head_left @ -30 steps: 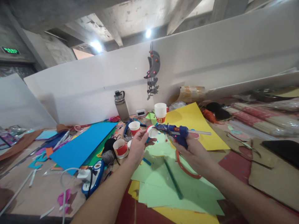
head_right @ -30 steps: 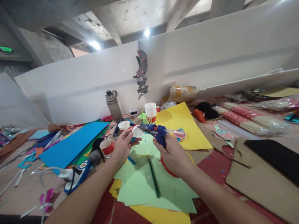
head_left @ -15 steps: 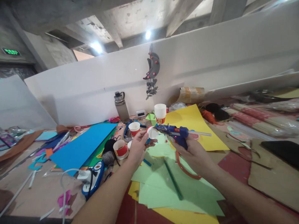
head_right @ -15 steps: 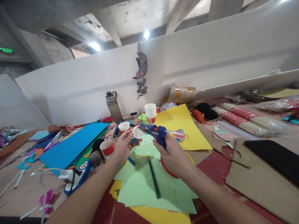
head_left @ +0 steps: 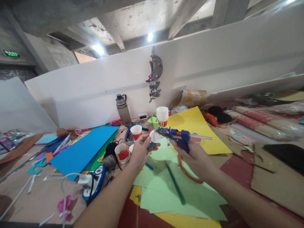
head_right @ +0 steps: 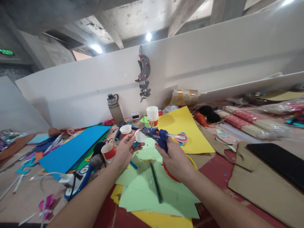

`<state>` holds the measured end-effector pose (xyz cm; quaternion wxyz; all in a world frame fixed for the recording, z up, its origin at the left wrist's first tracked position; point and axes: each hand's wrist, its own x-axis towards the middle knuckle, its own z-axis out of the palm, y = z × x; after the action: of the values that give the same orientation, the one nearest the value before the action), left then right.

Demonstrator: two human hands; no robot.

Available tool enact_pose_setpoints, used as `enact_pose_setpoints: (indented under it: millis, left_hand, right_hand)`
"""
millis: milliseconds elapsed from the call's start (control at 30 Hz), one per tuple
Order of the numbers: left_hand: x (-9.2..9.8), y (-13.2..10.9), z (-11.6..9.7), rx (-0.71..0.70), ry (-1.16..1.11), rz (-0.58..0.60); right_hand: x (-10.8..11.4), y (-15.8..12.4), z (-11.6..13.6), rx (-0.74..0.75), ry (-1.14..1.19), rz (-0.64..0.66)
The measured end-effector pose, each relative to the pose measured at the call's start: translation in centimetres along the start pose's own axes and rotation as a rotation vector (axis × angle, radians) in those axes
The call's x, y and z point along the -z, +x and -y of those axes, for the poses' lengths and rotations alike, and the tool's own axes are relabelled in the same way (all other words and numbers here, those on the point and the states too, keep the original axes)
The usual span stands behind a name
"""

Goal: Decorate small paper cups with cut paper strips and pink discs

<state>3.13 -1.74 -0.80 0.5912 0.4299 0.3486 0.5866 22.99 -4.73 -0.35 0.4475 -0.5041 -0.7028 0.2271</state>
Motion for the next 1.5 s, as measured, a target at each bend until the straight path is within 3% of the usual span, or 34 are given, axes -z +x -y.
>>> enact_pose_setpoints:
  millis: [633,1000,1167,1333,1500]
  left_hand:
    - [0.3,0.2,0.1,-0.008,-0.010,-0.024]
    - [0.3,0.2,-0.1,-0.024,0.001,-0.012]
    - [0.7,0.6,0.0,-0.019,-0.010,-0.093]
    - [1.0,0.9,0.1,-0.003,-0.017,-0.164]
    - [1.3,1.3,-0.3,-0.027,-0.039,-0.166]
  right_hand:
    - [0.1,-0.2,0.2,-0.006,0.003,0.006]
    - [0.0,-0.2,0.2,-0.035,-0.125,0.024]
    - [0.3,-0.3,0.4,-0.045,-0.063,0.006]
    - [1.6,0.1,1.3,-0.150,0.127,-0.046]
    - [5.2,-0.1,0.0,-0.216,0.086,-0.213]
